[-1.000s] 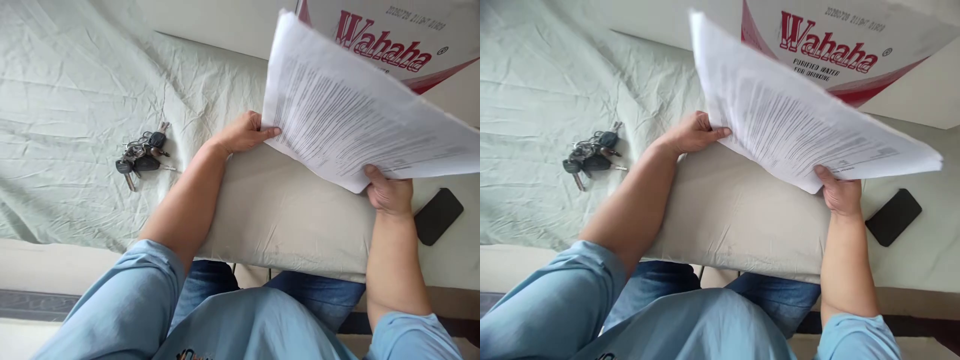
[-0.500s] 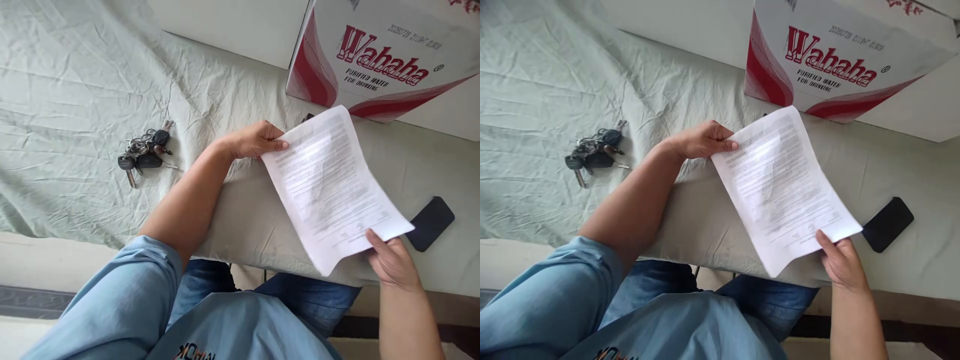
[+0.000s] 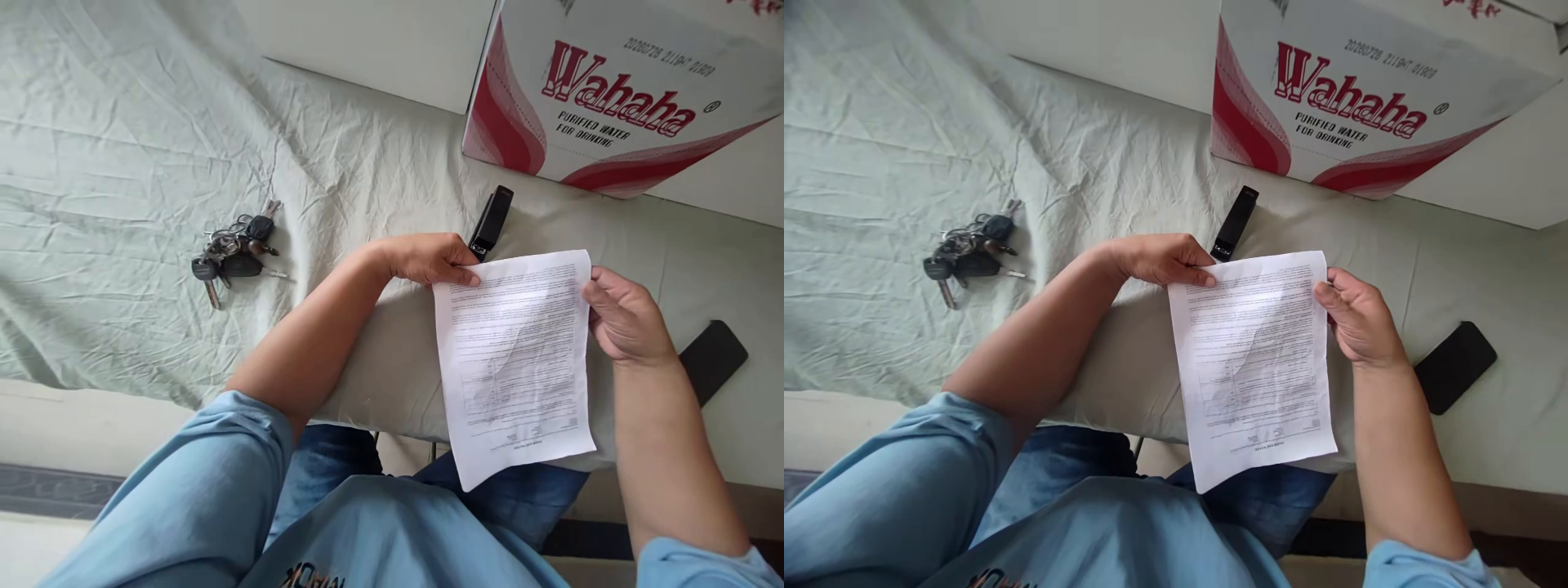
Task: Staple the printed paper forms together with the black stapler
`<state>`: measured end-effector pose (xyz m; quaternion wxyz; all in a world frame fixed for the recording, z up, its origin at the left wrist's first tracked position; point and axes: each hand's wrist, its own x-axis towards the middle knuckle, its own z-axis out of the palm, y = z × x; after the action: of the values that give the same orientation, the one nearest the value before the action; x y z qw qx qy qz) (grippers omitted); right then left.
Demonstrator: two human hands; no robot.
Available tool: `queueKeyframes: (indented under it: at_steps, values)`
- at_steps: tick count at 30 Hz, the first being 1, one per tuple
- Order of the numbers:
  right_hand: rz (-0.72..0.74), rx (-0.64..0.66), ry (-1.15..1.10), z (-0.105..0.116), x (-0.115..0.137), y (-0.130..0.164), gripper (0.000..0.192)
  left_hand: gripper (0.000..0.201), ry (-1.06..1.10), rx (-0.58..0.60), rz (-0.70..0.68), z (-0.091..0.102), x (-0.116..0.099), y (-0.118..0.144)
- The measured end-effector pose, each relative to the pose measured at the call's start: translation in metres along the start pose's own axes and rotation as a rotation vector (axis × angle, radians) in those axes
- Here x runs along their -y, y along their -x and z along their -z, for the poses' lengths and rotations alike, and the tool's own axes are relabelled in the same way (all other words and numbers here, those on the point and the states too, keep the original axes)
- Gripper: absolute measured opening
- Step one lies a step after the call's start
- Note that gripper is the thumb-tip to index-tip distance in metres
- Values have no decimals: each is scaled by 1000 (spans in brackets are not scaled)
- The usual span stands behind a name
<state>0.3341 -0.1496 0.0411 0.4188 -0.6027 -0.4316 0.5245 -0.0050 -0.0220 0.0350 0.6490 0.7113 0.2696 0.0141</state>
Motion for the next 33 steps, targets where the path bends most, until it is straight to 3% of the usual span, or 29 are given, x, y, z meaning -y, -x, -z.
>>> queueKeyframes:
  at_steps: [5, 10, 16, 23, 26, 33]
  values:
    - [56, -113, 19, -15, -17, -22, 52, 5, 71, -260, 25, 6, 4, -1]
    - [132, -234, 24, -10, -40, -26, 54, 24, 72, -531, -2, 10, 14, -8]
    - [134, -295, 20, -10, -53, -31, 73, 36, 44, -588, 69, 5, 11, -12]
    - [235, -395, 60, -14, -53, -27, 50, 24, -44, -771, -13, 0, 15, -18]
    - [239, -396, 89, -14, -53, -26, 44, 16, -113, -769, 0, -1, 14, -20]
    - [190, -354, 129, -7, -53, -25, 40, 23, -148, -707, 37, -7, 9, -21]
